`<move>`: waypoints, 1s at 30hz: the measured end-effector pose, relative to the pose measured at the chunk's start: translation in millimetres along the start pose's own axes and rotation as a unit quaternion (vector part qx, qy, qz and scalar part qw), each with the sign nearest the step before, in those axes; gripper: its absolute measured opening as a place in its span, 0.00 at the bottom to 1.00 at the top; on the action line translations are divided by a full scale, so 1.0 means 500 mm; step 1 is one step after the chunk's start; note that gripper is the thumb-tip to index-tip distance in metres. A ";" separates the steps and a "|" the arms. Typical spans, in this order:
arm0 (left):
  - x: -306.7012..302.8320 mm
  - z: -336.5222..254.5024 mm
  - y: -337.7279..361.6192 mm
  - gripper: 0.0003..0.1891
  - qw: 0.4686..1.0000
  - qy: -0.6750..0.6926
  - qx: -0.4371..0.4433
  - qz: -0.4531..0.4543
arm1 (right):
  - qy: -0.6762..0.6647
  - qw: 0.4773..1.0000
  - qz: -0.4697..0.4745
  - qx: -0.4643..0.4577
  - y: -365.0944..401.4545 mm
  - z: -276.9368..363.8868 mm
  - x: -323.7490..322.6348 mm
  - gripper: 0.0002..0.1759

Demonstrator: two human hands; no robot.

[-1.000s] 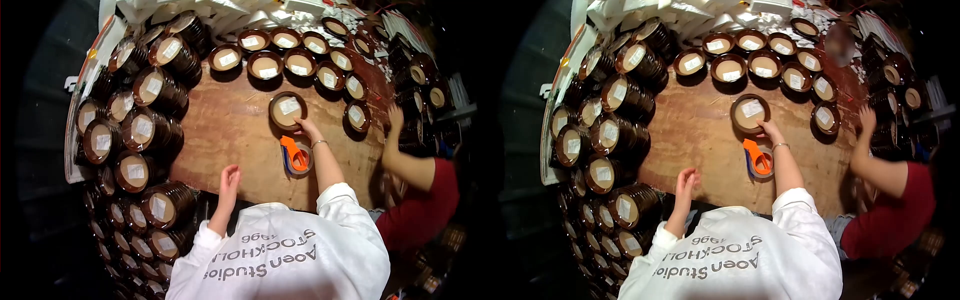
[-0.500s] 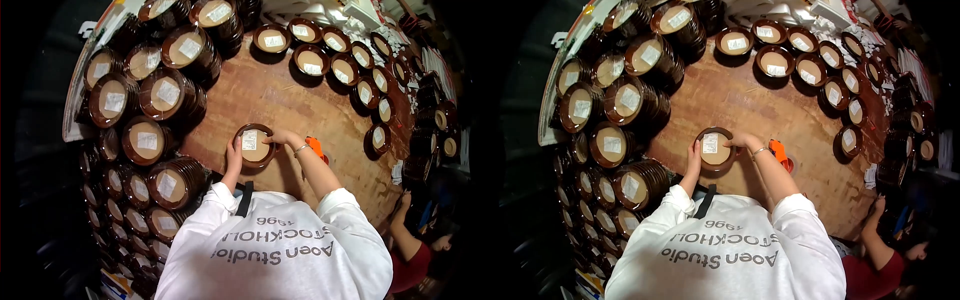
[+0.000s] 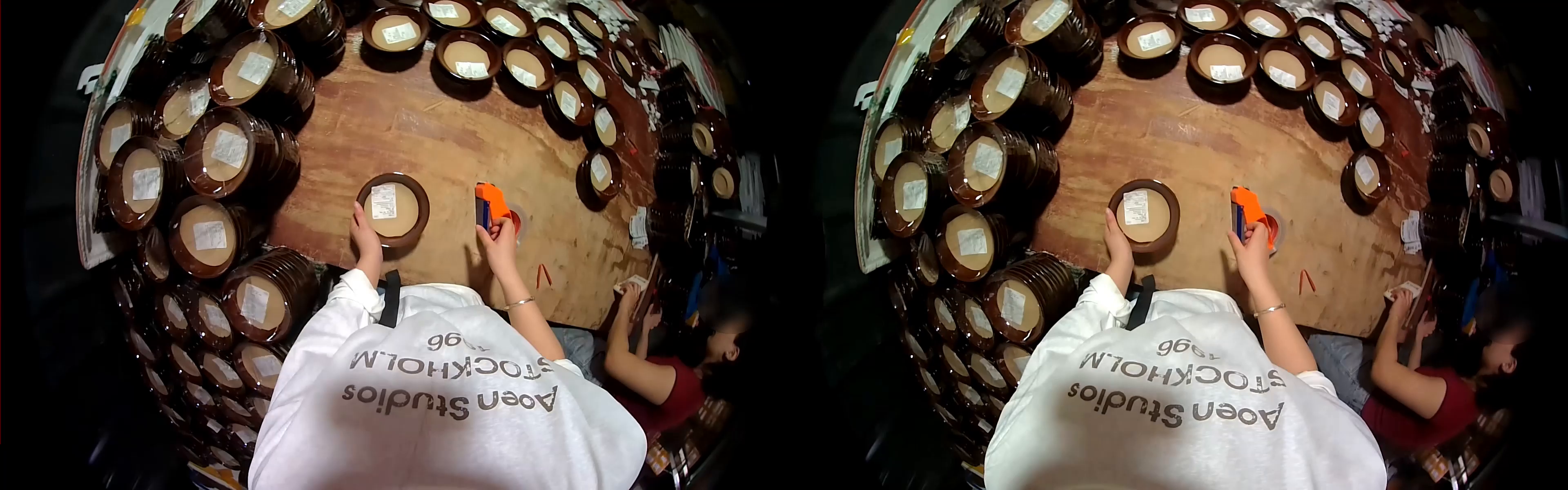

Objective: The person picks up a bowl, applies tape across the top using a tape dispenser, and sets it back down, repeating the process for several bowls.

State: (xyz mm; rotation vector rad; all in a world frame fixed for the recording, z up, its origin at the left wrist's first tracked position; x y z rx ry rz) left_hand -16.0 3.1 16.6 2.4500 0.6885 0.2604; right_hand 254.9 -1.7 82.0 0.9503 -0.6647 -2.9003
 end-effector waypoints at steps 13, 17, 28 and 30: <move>-0.025 0.029 -0.025 0.29 0.984 -0.136 0.115 0.005 | 0.205 0.973 -0.105 0.010 -0.014 -0.033 0.014 0.29; -0.047 -0.004 0.009 0.27 0.931 -0.338 0.087 0.109 | 0.237 0.969 -0.068 0.010 -0.023 -0.051 0.017 0.27; -0.028 -0.020 0.058 0.26 0.976 -0.156 -0.015 0.151 | 0.118 0.992 -0.035 0.021 -0.048 -0.073 -0.024 0.24; -0.036 0.017 0.051 0.35 0.976 -0.058 -0.114 0.174 | 0.073 0.996 -0.031 0.030 -0.067 -0.096 -0.030 0.23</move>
Point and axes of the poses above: each hand's wrist, its own y-axis away from the middle knuckle, its own x-axis out of the palm, z = x × y, the point moved 3 cm from there along -y, towards the middle knuckle, and after that the axes turned 9 degrees about z, right-handed, at the moved point
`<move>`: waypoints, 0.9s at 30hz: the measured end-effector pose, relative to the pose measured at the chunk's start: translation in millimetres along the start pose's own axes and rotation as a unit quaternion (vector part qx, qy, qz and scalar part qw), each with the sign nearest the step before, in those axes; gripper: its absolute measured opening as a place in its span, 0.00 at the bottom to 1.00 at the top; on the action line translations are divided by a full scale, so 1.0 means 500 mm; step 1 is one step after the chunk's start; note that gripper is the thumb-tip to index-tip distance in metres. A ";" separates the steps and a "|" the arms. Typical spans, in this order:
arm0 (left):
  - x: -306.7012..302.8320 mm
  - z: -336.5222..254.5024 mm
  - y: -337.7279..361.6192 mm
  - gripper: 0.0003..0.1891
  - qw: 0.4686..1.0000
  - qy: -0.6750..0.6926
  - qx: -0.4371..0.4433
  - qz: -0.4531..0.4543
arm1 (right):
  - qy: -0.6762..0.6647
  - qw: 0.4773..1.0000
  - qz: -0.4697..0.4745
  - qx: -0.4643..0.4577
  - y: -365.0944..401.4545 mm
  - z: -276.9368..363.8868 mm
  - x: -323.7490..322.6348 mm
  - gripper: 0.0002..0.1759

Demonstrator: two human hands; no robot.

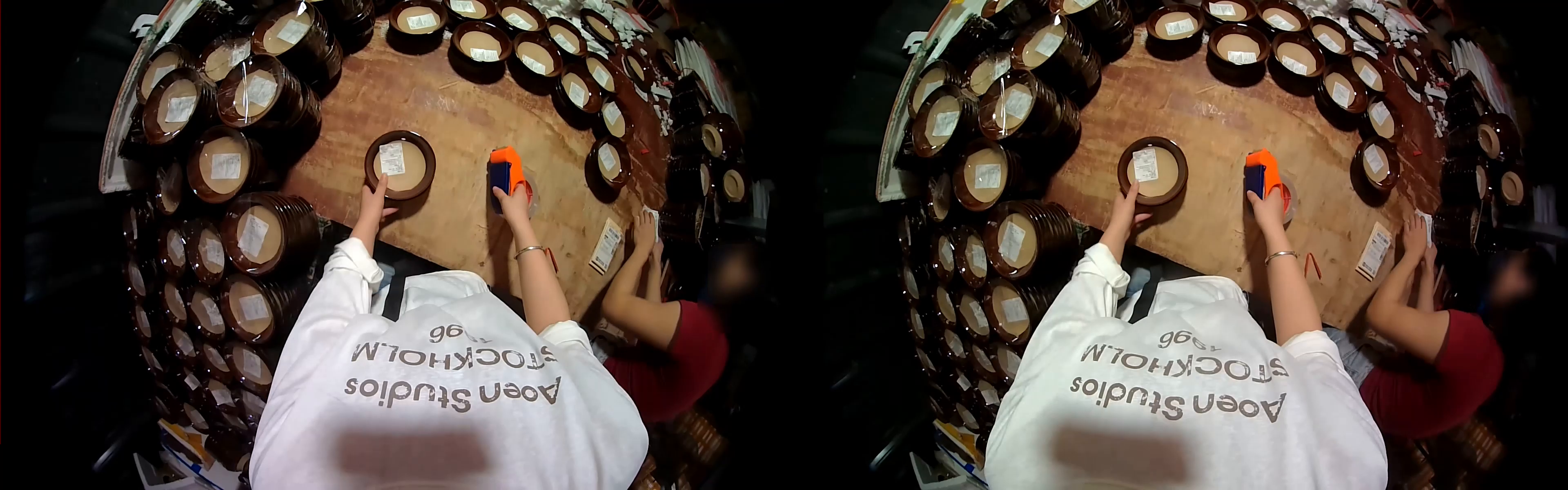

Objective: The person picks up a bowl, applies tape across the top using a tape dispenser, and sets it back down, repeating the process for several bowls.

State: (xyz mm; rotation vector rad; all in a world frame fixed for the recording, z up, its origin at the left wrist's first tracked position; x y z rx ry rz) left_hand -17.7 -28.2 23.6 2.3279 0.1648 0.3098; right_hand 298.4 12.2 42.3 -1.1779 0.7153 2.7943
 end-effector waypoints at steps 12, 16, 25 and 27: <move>-0.032 0.073 0.009 0.29 0.975 0.189 0.055 0.106 | 0.043 0.997 0.049 0.041 -0.084 0.120 0.056 0.28; -0.030 0.078 0.015 0.36 0.929 0.314 0.054 0.190 | 0.114 0.992 0.059 0.017 -0.078 0.132 0.107 0.31; 0.019 0.091 -0.016 0.41 0.912 0.403 0.042 0.067 | -0.165 0.965 0.097 -0.178 -0.017 0.243 0.089 0.21; 0.016 0.067 0.012 0.41 0.920 0.388 0.032 0.044 | -0.075 0.968 0.141 -0.193 -0.038 0.266 0.125 0.21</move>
Point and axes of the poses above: each hand's wrist, its own y-axis away from the middle knuckle, its own x-axis out of the palm, z = x × y, the point moved 3 cm from there along -y, towards the middle knuckle, and after that the axes turned 9 degrees about z, right-handed, at the moved point
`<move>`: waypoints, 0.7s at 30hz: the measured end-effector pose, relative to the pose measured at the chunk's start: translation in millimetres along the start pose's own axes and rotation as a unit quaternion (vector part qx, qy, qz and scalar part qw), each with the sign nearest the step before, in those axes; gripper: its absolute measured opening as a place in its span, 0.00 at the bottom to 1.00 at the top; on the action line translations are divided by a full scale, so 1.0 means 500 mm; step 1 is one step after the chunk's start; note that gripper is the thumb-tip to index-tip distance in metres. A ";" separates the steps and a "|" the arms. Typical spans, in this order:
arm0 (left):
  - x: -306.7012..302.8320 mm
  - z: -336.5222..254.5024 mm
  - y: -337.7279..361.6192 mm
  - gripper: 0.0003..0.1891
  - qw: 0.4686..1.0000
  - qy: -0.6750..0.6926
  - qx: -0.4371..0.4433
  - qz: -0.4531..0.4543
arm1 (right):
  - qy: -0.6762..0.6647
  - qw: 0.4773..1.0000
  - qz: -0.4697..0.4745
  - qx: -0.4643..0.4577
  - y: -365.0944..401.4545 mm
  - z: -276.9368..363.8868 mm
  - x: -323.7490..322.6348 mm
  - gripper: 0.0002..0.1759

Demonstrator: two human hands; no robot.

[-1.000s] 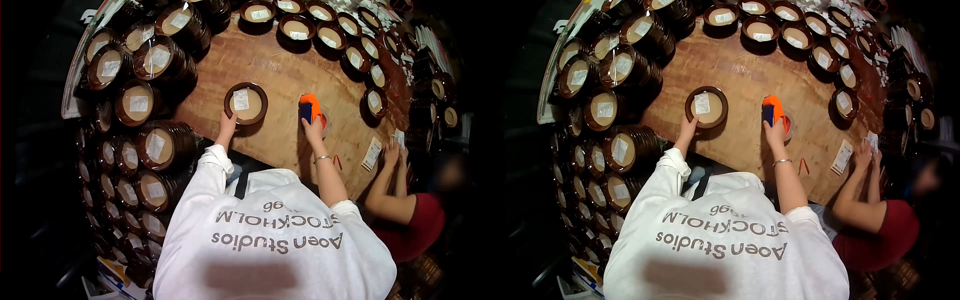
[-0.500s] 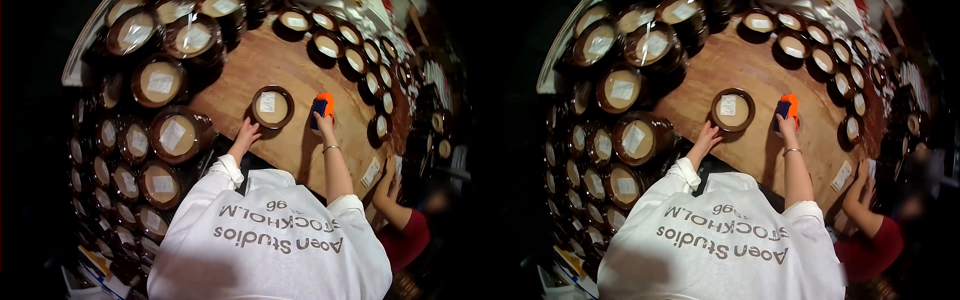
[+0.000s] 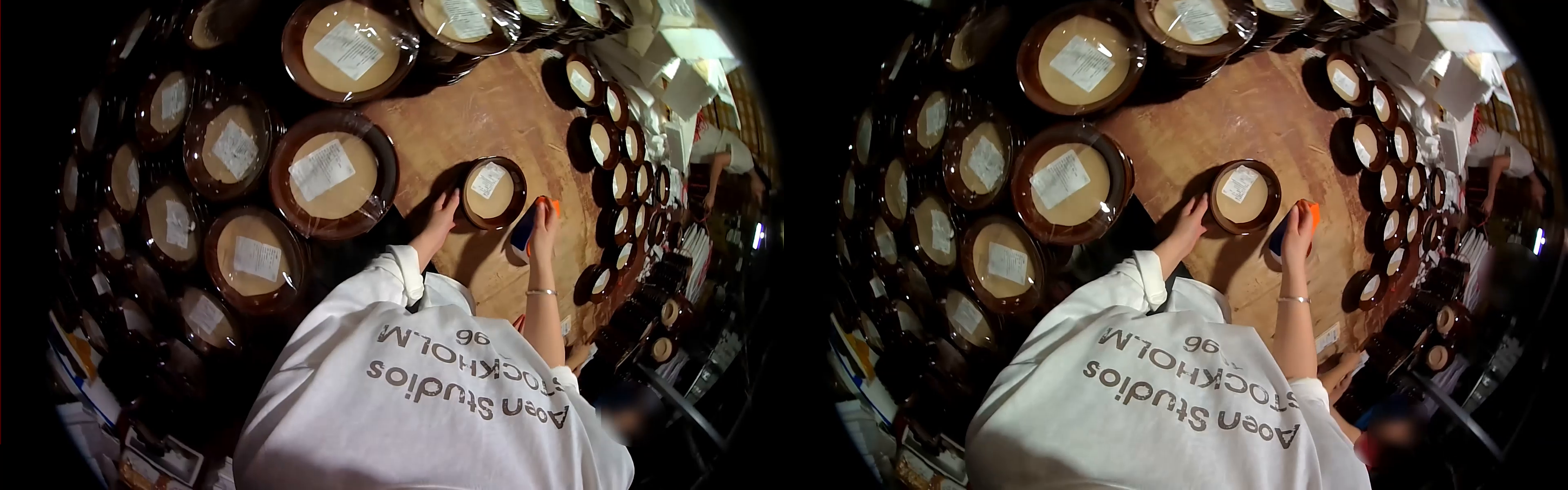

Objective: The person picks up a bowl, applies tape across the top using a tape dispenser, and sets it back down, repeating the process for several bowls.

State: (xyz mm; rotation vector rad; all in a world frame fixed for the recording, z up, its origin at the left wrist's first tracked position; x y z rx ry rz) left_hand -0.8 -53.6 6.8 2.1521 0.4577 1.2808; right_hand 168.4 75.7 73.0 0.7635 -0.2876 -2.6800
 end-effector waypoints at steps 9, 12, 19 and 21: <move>-0.003 0.009 -0.018 0.26 0.999 -0.021 0.043 -0.024 | 0.023 0.996 0.081 0.024 -0.050 0.001 0.095 0.15; -0.009 0.026 -0.027 0.20 0.999 -0.009 0.045 -0.014 | 0.084 0.990 0.109 0.010 -0.056 0.013 0.092 0.17; 0.010 0.002 -0.030 0.34 0.993 0.094 0.041 0.051 | 0.112 0.992 0.058 -0.022 -0.072 -0.018 0.087 0.13; 0.029 -0.006 -0.024 0.35 0.998 -0.053 0.021 -0.026 | 0.087 0.995 0.044 -0.016 -0.057 0.001 0.090 0.13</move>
Point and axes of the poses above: each hand's wrist, its own y-axis away from the middle knuckle, its own x-axis out of the palm, z = x × y, the point moved 3 cm from there along -y, towards the middle knuckle, and after that the axes turned 9 degrees about z, right-handed, at the moved point
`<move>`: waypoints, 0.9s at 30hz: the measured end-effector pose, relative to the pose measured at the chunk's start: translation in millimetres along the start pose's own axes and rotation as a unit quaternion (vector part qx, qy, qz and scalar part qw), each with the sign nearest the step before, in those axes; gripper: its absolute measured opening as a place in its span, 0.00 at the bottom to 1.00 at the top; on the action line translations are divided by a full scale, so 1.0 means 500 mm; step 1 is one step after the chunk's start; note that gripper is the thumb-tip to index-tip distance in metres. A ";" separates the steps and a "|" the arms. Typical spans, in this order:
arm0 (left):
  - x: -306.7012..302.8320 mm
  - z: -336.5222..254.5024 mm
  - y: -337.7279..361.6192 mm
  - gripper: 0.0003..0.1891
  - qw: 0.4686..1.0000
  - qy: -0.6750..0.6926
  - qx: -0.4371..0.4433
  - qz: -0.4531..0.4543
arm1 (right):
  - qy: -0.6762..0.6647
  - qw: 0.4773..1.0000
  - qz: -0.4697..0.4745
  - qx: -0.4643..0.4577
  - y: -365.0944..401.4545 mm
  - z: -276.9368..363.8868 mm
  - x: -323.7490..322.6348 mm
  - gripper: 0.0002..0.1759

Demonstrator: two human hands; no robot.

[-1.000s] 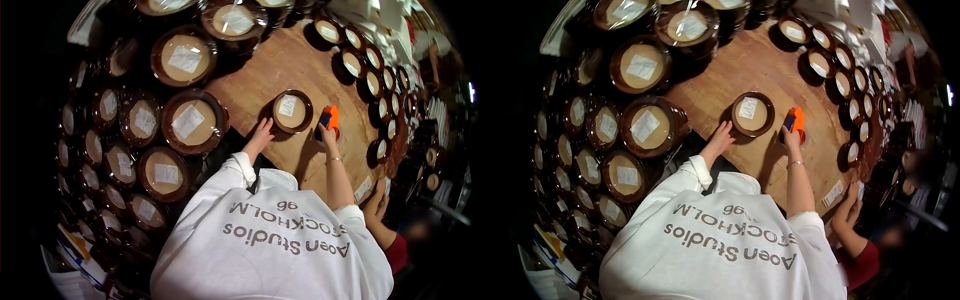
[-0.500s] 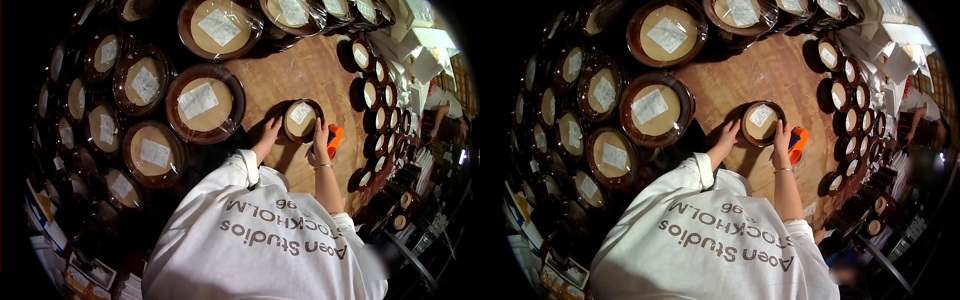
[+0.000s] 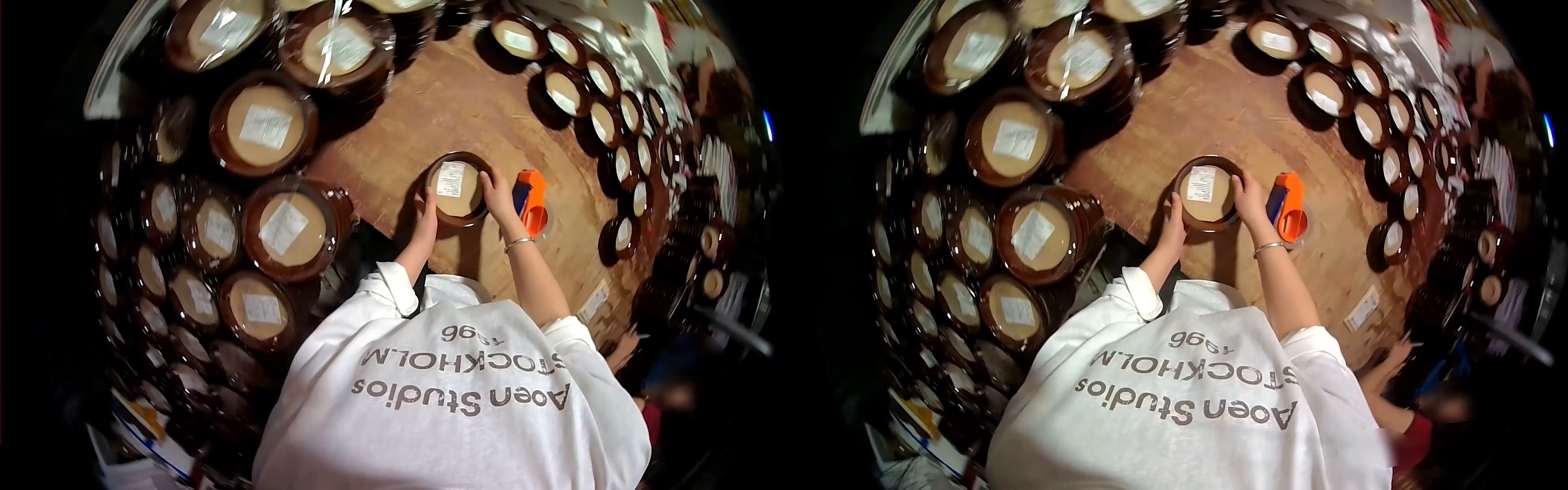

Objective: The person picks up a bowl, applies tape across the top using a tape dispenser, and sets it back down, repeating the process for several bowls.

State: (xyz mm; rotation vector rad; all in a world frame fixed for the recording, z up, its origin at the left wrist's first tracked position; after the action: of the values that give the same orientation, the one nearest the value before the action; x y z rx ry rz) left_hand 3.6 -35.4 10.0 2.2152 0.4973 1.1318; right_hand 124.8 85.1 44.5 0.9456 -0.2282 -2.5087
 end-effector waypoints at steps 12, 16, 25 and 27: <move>0.028 -0.089 -0.078 0.23 0.934 -0.292 0.199 -0.056 | 0.083 0.954 -0.265 0.112 0.159 -0.085 -0.118 0.22; 0.017 -0.081 -0.099 0.22 0.943 -0.277 0.178 -0.044 | 0.079 0.959 -0.234 0.141 0.160 -0.105 -0.093 0.26; 0.038 -0.118 -0.077 0.23 0.929 -0.348 0.127 0.030 | 0.060 0.942 -0.129 0.303 0.121 -0.106 -0.093 0.30; 0.028 -0.112 -0.086 0.23 0.936 -0.334 0.111 0.032 | 0.021 0.947 -0.094 0.307 0.115 -0.110 -0.100 0.29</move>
State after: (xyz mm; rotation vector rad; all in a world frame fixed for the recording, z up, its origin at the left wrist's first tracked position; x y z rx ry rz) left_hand -37.0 23.6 15.8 2.6378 0.2635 0.2992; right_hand 214.5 57.6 49.8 1.2997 -0.9920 -2.6293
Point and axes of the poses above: each hand's wrist, its own y-axis away from the middle knuckle, its own x-axis out of the palm, z = x × y, the point moved 3 cm from there along -y, towards the middle knuckle, and after that the axes turned 9 degrees about z, right-handed, at the moved point
